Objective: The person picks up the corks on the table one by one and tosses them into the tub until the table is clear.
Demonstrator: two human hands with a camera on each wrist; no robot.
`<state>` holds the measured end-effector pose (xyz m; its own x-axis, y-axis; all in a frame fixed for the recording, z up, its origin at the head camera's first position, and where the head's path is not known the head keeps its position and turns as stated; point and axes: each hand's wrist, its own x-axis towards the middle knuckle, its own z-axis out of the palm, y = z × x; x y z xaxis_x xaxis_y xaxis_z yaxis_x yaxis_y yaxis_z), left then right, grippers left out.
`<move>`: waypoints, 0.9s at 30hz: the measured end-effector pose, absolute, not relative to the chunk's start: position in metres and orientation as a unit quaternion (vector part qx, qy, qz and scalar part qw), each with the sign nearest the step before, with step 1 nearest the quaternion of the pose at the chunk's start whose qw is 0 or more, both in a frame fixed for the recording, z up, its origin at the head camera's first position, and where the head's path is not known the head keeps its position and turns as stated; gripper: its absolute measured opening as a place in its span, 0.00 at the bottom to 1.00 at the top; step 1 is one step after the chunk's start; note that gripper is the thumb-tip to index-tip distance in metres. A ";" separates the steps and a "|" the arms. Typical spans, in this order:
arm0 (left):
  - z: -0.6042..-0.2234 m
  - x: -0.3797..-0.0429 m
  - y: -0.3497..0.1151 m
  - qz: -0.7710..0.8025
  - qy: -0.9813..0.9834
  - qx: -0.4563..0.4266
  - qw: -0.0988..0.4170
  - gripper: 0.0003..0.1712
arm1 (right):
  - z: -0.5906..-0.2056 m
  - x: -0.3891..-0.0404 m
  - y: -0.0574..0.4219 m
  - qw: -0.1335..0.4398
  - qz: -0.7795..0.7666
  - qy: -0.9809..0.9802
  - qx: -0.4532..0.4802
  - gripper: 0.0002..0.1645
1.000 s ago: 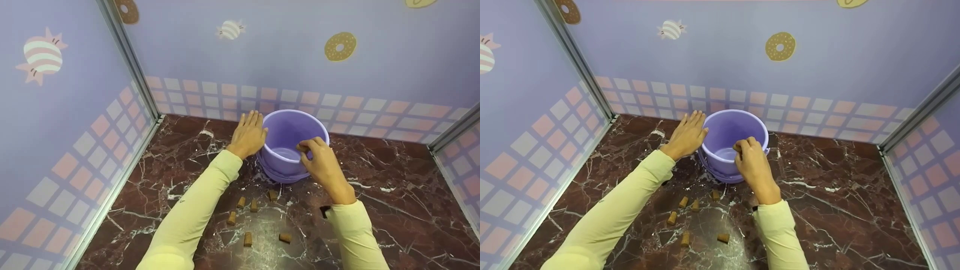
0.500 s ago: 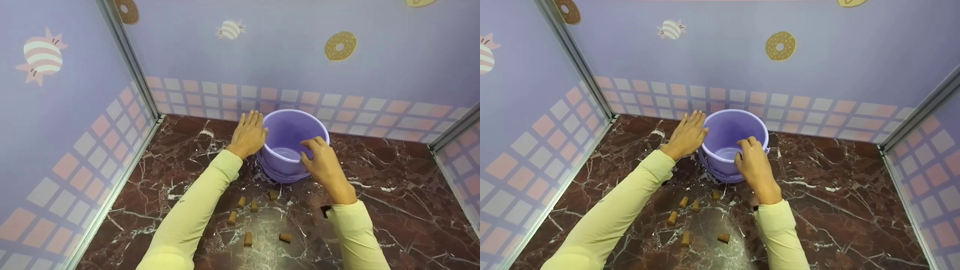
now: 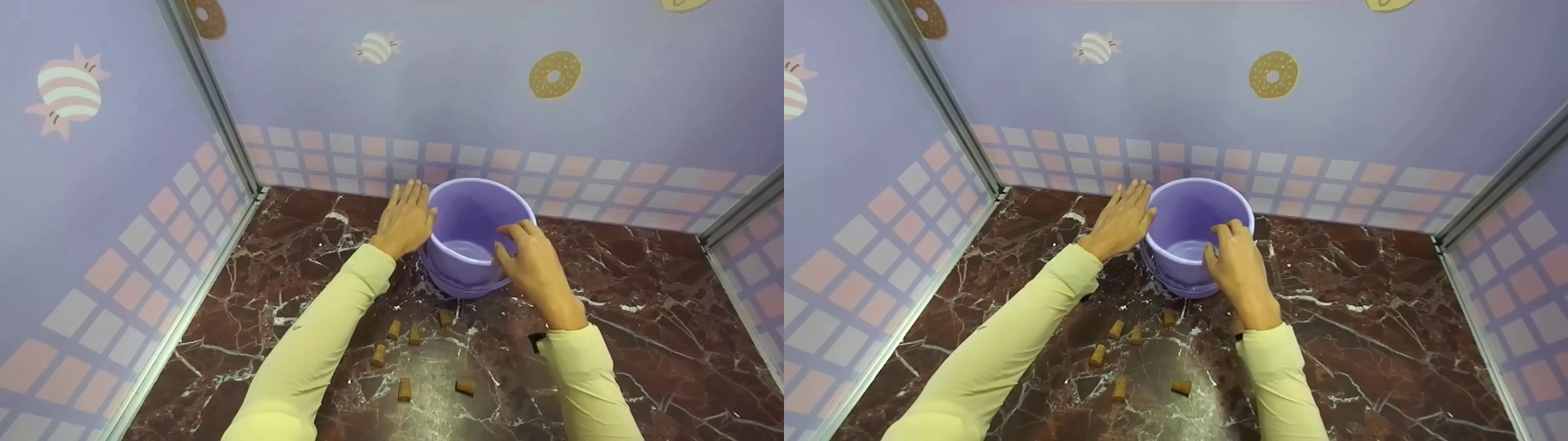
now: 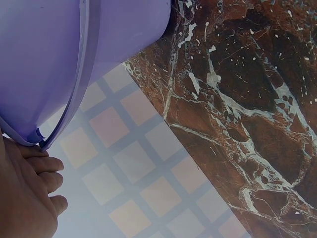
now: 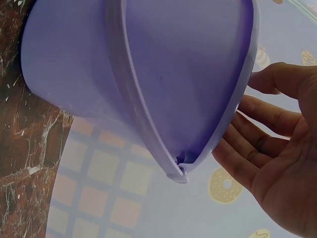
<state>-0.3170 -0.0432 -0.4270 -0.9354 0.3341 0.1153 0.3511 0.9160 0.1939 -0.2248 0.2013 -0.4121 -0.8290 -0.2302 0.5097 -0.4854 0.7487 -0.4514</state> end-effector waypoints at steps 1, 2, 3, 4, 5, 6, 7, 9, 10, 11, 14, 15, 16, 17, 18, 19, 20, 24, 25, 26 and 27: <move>-0.427 -0.317 -0.043 -0.106 -0.978 -0.175 0.040 0.37 | -0.412 -0.225 0.202 0.216 0.293 -0.911 0.193 0.14; -0.427 -0.317 -0.043 -0.105 -0.978 -0.175 0.039 0.37 | -0.412 -0.226 0.203 0.214 0.291 -0.913 0.191 0.14; -0.427 -0.317 -0.043 -0.105 -0.978 -0.175 0.039 0.37 | -0.412 -0.226 0.203 0.213 0.289 -0.914 0.188 0.14; -0.427 -0.317 -0.043 -0.106 -0.978 -0.175 0.039 0.37 | -0.412 -0.226 0.204 0.211 0.286 -0.916 0.184 0.14; -0.427 -0.317 -0.043 -0.105 -0.978 -0.175 0.038 0.37 | -0.411 -0.226 0.204 0.209 0.283 -0.918 0.181 0.14; -0.427 -0.317 -0.043 -0.104 -0.978 -0.176 0.039 0.37 | -0.411 -0.226 0.204 0.207 0.280 -0.921 0.177 0.14; -0.427 -0.317 -0.043 -0.103 -0.978 -0.176 0.039 0.37 | -0.411 -0.226 0.205 0.206 0.278 -0.922 0.174 0.15; -0.427 -0.318 -0.043 -0.103 -0.978 -0.175 0.038 0.37 | -0.409 -0.225 0.205 0.205 0.274 -0.925 0.168 0.15; -0.426 -0.318 -0.043 -0.102 -0.979 -0.175 0.037 0.37 | -0.409 -0.225 0.205 0.205 0.273 -0.925 0.165 0.15; -0.426 -0.318 -0.043 -0.101 -0.979 -0.175 0.036 0.37 | -0.409 -0.225 0.206 0.207 0.272 -0.926 0.162 0.15; -0.426 -0.317 -0.043 -0.102 -0.979 -0.174 0.034 0.37 | -0.410 -0.225 0.207 0.215 0.269 -0.927 0.151 0.16; -0.426 -0.317 -0.043 -0.104 -0.979 -0.174 0.034 0.37 | -0.410 -0.225 0.208 0.219 0.267 -0.927 0.146 0.17; -0.426 -0.317 -0.043 -0.104 -0.979 -0.174 0.034 0.37 | -0.411 -0.225 0.208 0.222 0.264 -0.928 0.142 0.17; -0.426 -0.317 -0.043 -0.106 -0.978 -0.174 0.035 0.37 | -0.412 -0.226 0.209 0.225 0.261 -0.929 0.137 0.18; -0.426 -0.317 -0.043 -0.107 -0.978 -0.174 0.035 0.37 | -0.412 -0.226 0.209 0.227 0.258 -0.930 0.133 0.19; -0.426 -0.317 -0.043 -0.108 -0.978 -0.174 0.037 0.37 | -0.413 -0.227 0.209 0.229 0.255 -0.931 0.129 0.20; -0.426 -0.317 -0.043 -0.110 -0.978 -0.173 0.038 0.37 | -0.414 -0.227 0.210 0.231 0.251 -0.932 0.125 0.21; -0.426 -0.316 -0.044 -0.109 -0.978 -0.175 0.041 0.37 | -0.416 -0.230 0.212 0.229 0.239 -0.936 0.119 0.27; -0.426 -0.315 -0.044 -0.109 -0.977 -0.176 0.042 0.37 | -0.417 -0.230 0.212 0.227 0.237 -0.937 0.117 0.29; -0.426 -0.315 -0.044 -0.110 -0.977 -0.177 0.042 0.37 | -0.417 -0.230 0.213 0.224 0.235 -0.939 0.114 0.31; -0.426 -0.315 -0.044 -0.109 -0.977 -0.178 0.043 0.37 | -0.418 -0.230 0.214 0.220 0.233 -0.941 0.112 0.32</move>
